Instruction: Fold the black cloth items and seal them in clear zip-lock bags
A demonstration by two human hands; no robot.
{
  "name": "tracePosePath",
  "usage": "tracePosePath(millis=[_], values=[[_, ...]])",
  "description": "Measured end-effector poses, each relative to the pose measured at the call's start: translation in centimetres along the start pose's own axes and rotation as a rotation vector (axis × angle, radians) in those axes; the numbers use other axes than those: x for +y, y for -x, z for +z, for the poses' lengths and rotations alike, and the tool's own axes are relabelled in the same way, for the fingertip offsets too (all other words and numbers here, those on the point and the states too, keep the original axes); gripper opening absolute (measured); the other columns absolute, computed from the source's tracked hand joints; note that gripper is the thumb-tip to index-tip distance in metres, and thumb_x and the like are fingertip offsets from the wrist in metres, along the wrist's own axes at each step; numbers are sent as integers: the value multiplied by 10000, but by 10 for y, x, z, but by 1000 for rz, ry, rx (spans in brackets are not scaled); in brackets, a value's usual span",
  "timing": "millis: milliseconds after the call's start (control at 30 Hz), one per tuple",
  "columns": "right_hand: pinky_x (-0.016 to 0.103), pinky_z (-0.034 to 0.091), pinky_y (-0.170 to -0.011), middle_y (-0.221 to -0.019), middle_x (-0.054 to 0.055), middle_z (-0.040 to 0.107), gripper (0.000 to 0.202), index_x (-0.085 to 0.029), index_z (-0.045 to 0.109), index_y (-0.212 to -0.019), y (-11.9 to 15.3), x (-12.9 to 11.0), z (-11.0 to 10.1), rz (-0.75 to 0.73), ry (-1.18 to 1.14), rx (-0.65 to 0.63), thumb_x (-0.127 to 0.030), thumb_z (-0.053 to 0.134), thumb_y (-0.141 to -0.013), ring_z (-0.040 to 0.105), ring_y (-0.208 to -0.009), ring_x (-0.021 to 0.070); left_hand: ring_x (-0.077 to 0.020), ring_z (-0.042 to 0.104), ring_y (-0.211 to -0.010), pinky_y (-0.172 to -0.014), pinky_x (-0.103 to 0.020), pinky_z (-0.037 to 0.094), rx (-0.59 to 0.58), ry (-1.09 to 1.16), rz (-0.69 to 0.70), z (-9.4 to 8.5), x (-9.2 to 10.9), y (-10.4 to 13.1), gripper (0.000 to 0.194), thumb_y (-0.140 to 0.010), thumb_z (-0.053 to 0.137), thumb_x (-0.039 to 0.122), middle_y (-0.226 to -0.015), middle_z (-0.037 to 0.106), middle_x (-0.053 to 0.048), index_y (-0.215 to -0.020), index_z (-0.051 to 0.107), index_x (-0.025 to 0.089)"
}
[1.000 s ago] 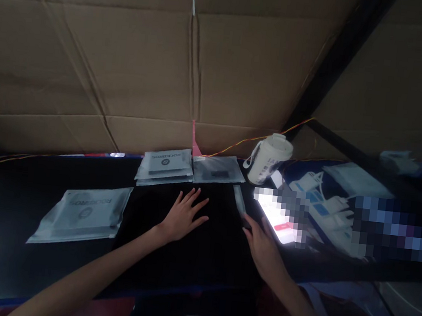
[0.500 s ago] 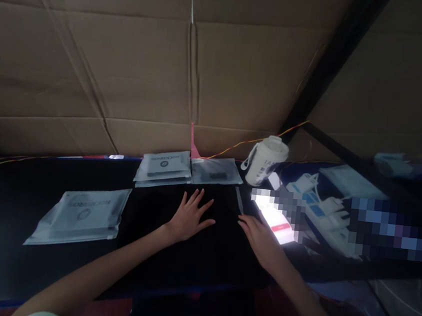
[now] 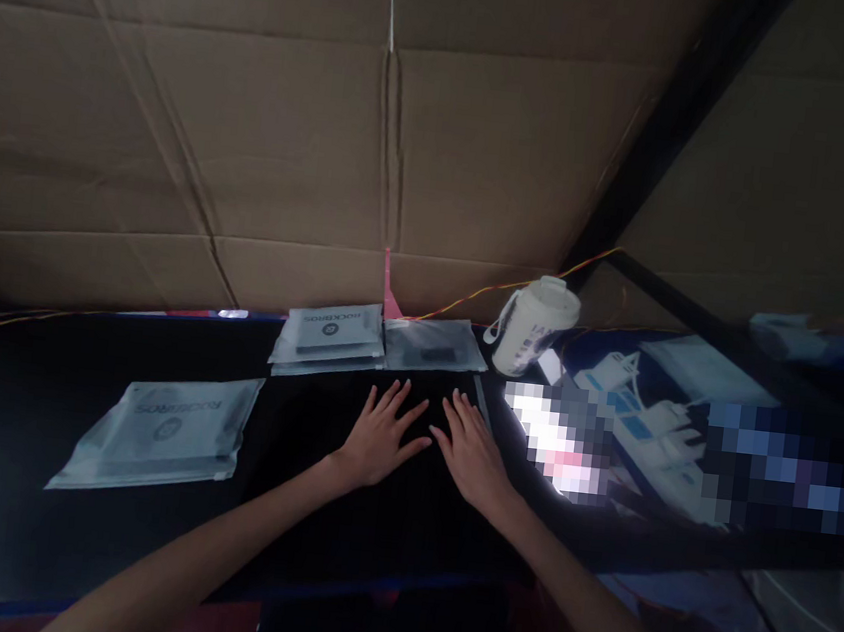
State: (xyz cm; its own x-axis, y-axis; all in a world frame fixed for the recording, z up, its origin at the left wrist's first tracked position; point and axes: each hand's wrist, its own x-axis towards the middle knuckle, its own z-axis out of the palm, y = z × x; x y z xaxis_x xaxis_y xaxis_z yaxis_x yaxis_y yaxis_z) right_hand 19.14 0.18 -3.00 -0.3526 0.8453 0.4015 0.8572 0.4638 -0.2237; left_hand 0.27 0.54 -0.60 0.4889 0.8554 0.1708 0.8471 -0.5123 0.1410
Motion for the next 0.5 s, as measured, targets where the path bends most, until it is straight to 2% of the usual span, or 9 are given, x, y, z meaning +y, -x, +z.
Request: tracePosePath(millis=[133, 233, 367, 500], values=[[503, 360, -1072, -1398, 231, 451, 521, -35, 469, -1341, 2, 8, -5, -34, -10, -23, -385, 371, -967, 378, -1333, 306, -326, 265, -1391, -1076, -596, 242, -1, 5, -1, -7, 0, -2, 592, -913, 373, 581, -1497, 325, -165, -1387, 426, 231], [515, 362, -1069, -1415, 235, 423, 516, -39, 464, -1347, 6, -1, -15, -27, -25, -23, -377, 363, -970, 356, -1343, 314, -315, 296, -1379, -1097, -563, 238, 45, -20, -4, -20, 9, 6, 506, -934, 418, 489, -1476, 362, -172, -1335, 488, 188], [487, 372, -1076, -1451, 191, 392, 481, -90, 414, -1392, 30, -28, -23, -14, -58, -15, -327, 333, -982, 334, -1359, 279, -283, 364, -1348, -1097, -487, 297, 62, 6, -6, -32, 28, 39, 447, -942, 443, 410, -1451, 406, -159, -1326, 495, 187], [505, 386, -1063, -1449, 197, 393, 535, -88, 405, -1397, 57, -39, -24, -11, -49, -44, -402, 374, -964, 326, -1361, 297, -352, 294, -1374, -1055, -580, 309, 15, 14, -8, -27, 32, 76, 620, -894, 440, 567, -1501, 312, -176, -1411, 388, 228]])
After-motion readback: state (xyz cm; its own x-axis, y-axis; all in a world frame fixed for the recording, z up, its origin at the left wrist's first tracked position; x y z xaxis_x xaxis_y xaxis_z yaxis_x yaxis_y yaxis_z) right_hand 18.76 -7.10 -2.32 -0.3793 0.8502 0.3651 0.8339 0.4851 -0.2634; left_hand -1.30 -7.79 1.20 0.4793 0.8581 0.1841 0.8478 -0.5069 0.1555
